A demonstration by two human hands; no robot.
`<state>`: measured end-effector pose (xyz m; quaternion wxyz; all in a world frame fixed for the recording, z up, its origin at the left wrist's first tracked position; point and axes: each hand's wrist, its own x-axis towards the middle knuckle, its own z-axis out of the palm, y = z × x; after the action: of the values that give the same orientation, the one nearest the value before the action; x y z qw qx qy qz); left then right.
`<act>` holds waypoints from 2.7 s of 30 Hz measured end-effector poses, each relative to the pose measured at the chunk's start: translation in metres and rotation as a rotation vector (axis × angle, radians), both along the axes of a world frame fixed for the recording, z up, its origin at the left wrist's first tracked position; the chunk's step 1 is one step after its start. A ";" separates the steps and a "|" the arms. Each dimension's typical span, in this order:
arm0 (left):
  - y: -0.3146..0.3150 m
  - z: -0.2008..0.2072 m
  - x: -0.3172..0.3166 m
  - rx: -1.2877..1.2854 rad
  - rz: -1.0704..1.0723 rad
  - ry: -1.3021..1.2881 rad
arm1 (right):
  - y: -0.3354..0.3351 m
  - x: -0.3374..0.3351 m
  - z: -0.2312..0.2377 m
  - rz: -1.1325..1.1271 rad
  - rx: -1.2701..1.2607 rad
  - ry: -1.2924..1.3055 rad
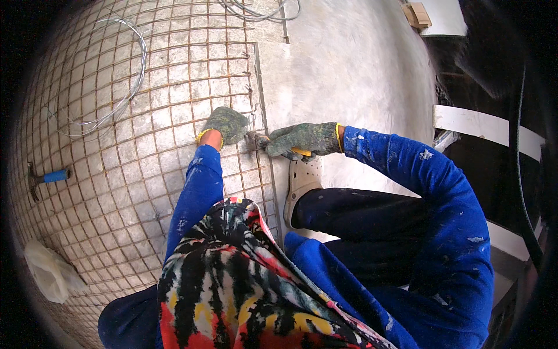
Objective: The person secures a wire mesh to a concrete floor using wire ties, pliers, and a hammer. They bend and twist wire ties around the mesh intersections, cut excess wire, and hammer nails to fasten the mesh in place.
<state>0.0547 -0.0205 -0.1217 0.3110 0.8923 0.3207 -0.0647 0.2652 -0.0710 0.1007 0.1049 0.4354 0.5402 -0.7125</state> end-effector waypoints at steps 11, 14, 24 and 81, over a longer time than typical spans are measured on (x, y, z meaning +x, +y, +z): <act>0.000 0.007 -0.004 -0.027 0.062 -0.068 | 0.006 0.017 -0.009 0.140 0.179 0.058; 0.002 0.015 -0.003 0.022 0.012 -0.049 | 0.007 0.012 -0.010 -0.017 -0.061 -0.127; 0.001 -0.010 0.009 -0.165 0.188 -0.067 | 0.013 0.021 -0.018 0.525 0.469 -0.092; -0.008 0.093 0.004 -0.136 0.538 -0.148 | 0.023 0.055 0.034 0.419 0.313 -0.153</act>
<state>0.0591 -0.0287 -0.0290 0.3987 0.7544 0.5174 0.0642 0.3199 -0.0483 0.1349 0.2220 0.3779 0.7124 -0.5481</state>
